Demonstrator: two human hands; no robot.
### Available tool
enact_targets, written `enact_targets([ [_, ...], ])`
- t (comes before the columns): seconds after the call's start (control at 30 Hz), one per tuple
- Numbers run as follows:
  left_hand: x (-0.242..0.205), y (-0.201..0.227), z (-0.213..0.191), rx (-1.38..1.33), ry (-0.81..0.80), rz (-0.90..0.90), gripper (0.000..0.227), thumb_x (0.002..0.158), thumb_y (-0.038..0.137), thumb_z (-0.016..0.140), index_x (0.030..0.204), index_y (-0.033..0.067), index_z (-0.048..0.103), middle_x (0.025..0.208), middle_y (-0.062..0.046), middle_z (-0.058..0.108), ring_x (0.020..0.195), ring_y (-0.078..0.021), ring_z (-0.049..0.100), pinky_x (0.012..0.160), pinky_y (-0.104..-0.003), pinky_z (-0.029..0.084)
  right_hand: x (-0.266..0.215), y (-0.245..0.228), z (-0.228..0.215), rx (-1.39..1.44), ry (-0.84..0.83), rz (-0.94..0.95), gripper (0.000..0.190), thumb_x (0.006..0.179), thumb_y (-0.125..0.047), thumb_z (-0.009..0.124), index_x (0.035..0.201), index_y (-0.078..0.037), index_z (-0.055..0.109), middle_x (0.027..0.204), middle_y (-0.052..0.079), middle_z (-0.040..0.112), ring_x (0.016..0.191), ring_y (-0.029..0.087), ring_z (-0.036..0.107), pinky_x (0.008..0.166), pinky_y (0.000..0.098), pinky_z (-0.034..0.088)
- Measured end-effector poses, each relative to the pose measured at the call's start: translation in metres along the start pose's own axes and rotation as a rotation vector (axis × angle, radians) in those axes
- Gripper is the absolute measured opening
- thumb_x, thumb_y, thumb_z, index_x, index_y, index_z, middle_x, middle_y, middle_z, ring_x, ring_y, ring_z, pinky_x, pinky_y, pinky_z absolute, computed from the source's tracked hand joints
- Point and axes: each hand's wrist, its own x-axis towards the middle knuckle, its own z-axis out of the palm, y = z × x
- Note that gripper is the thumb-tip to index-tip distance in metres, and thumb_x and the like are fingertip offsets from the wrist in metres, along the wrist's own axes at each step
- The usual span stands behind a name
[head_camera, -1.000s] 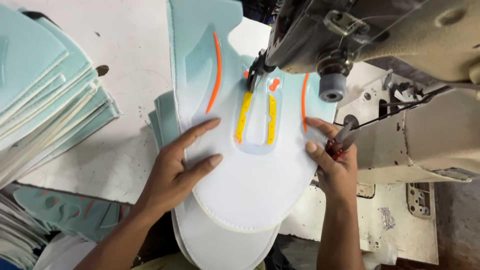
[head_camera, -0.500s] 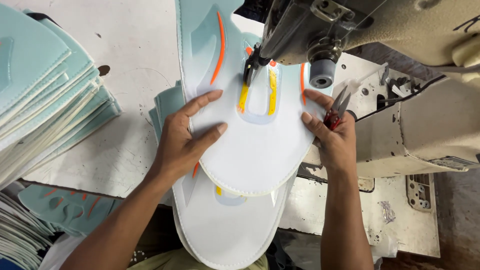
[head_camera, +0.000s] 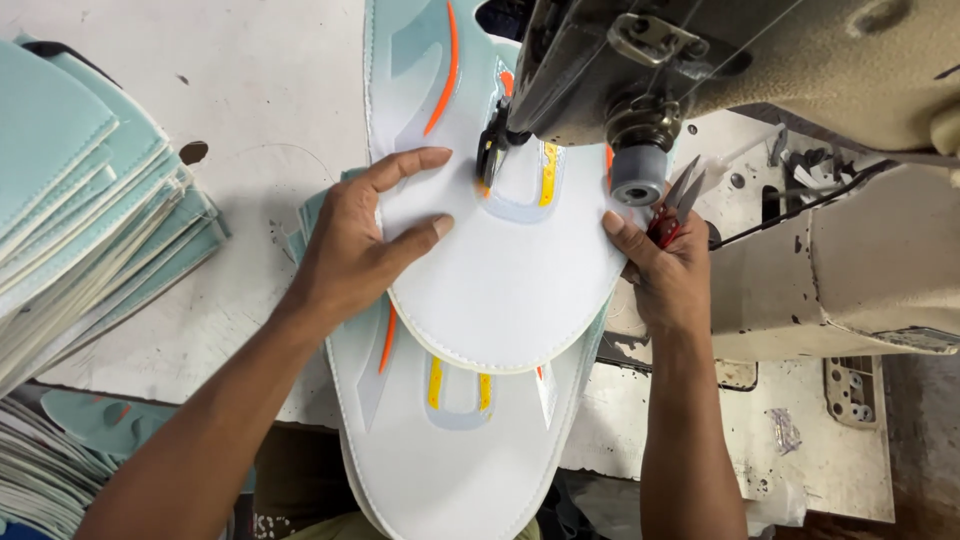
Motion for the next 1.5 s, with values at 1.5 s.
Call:
enact_targets([
  [1.5,0.020,0.001,-0.030,0.069,-0.222,-0.021,0.049,0.081,0.008,0.079,0.129,0.0046,0.068,0.120,-0.007,0.075,0.109,-0.0114,0.068,0.102,-0.029,0.054,0.063,-0.070,-0.053,-1.403,-0.045,-0.578,0.019,0.096,-0.014,0.079,0.113,-0.005,0.077,0.088,0.012,0.070,0.078,0.024,0.061,0.072,0.0347,0.046],
])
